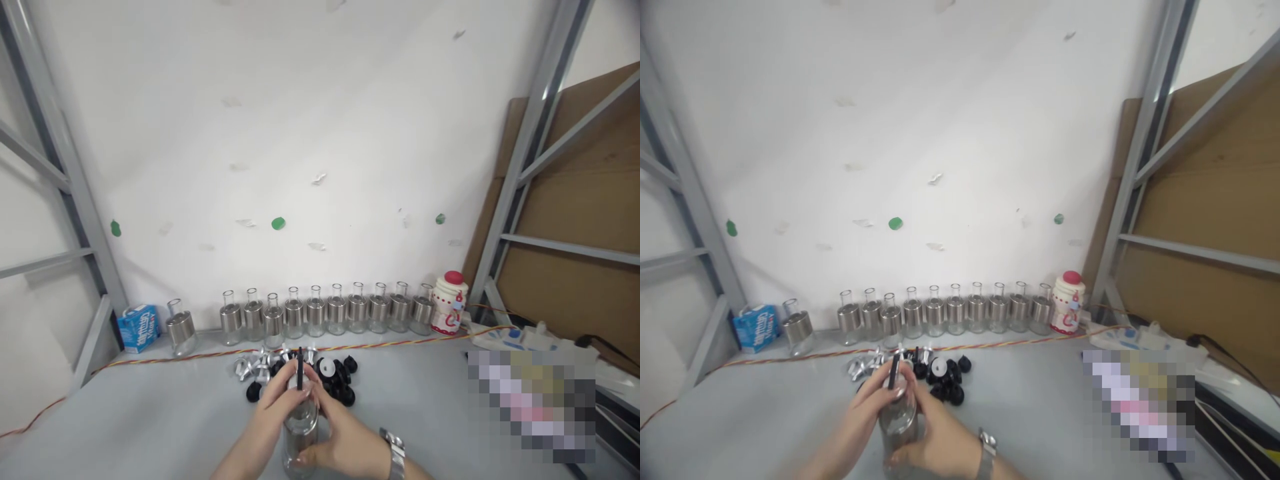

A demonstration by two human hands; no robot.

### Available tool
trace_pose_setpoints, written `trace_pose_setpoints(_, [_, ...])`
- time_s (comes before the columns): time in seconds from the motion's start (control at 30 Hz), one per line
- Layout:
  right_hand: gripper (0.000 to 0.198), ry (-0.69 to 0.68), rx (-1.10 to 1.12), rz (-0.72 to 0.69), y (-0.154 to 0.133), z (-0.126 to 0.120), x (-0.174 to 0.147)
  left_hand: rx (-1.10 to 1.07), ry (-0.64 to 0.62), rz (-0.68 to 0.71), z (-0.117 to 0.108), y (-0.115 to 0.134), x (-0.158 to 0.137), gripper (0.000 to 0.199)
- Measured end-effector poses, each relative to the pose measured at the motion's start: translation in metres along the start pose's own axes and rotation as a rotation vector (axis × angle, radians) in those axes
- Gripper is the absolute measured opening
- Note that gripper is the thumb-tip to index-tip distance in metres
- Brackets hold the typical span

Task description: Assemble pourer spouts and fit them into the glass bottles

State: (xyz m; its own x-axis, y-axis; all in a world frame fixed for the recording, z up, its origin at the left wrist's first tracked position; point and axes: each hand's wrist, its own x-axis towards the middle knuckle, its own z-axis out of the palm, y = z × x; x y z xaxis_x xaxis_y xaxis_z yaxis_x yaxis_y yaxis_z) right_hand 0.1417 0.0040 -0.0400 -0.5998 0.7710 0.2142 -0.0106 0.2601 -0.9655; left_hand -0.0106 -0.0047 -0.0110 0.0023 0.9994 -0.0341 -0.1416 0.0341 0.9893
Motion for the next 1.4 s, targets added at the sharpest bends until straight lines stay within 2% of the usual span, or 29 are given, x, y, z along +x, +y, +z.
trace_pose_setpoints(0.03, [0.103, -0.004, -0.008, -0.003, 0.0, 0.001, 0.0, 0.005, 0.013, -0.014, -0.001, -0.001, 0.001, 0.041])
trace_pose_setpoints(0.07, [0.104, -0.009, -0.011, -0.011, 0.001, 0.001, 0.0, 0.004, -0.04, -0.014, -0.001, 0.001, 0.001, 0.036])
trace_pose_setpoints(0.13, [0.102, -0.006, -0.012, -0.03, 0.002, 0.001, 0.001, -0.025, -0.264, 0.028, 0.001, 0.009, 0.001, 0.024])
trace_pose_setpoints(0.17, [0.101, 0.001, -0.017, -0.036, 0.003, 0.001, 0.002, -0.057, -0.334, 0.055, 0.003, 0.015, 0.001, 0.02])
trace_pose_setpoints(0.23, [0.098, 0.021, -0.033, -0.038, 0.004, 0.0, 0.003, -0.101, -0.383, 0.085, 0.005, 0.024, 0.001, 0.017])
trace_pose_setpoints(0.37, [0.099, 0.034, -0.05, -0.033, 0.006, -0.003, 0.003, -0.144, -0.409, 0.063, 0.007, 0.029, 0.003, 0.018])
trace_pose_setpoints(0.53, [0.101, 0.028, -0.069, -0.053, 0.011, -0.006, 0.004, -0.111, -0.368, 0.117, 0.004, 0.018, 0.008, 0.015])
trace_pose_setpoints(0.63, [0.102, 0.008, -0.045, -0.068, 0.01, -0.007, 0.005, -0.059, -0.302, 0.147, 0.003, 0.005, 0.011, 0.021])
trace_pose_setpoints(0.73, [0.101, -0.011, -0.01, -0.055, 0.005, -0.007, 0.004, 0.004, -0.18, 0.192, 0.005, -0.007, 0.011, 0.031])
trace_pose_setpoints(0.83, [0.09, 0.0, -0.023, -0.039, -0.002, -0.006, 0.002, 0.083, -0.161, 0.278, 0.01, -0.015, 0.01, 0.036])
trace_pose_setpoints(0.93, [0.074, 0.081, -0.044, 0.007, -0.005, -0.005, 0.001, 0.141, -0.108, 0.325, 0.012, -0.023, 0.011, 0.045])
trace_pose_setpoints(1.0, [0.076, 0.141, -0.015, 0.047, -0.002, -0.004, 0.002, 0.141, -0.076, 0.346, 0.011, -0.029, 0.014, 0.053])
trace_pose_setpoints(1.1, [0.082, 0.174, 0.04, 0.077, 0.005, -0.004, 0.005, 0.175, -0.125, 0.366, 0.011, -0.034, 0.019, 0.05])
trace_pose_setpoints(1.23, [0.076, 0.166, 0.055, 0.013, 0.008, -0.004, 0.006, 0.213, -0.14, 0.358, 0.011, -0.029, 0.018, 0.051])
trace_pose_setpoints(1.3, [0.069, 0.153, 0.04, -0.048, 0.006, -0.004, 0.006, 0.26, -0.159, 0.365, 0.011, -0.022, 0.015, 0.058])
trace_pose_setpoints(1.4, [0.059, 0.144, -0.047, -0.119, 0.005, -0.003, 0.006, 0.387, -0.304, 0.349, 0.006, -0.008, 0.012, 0.077])
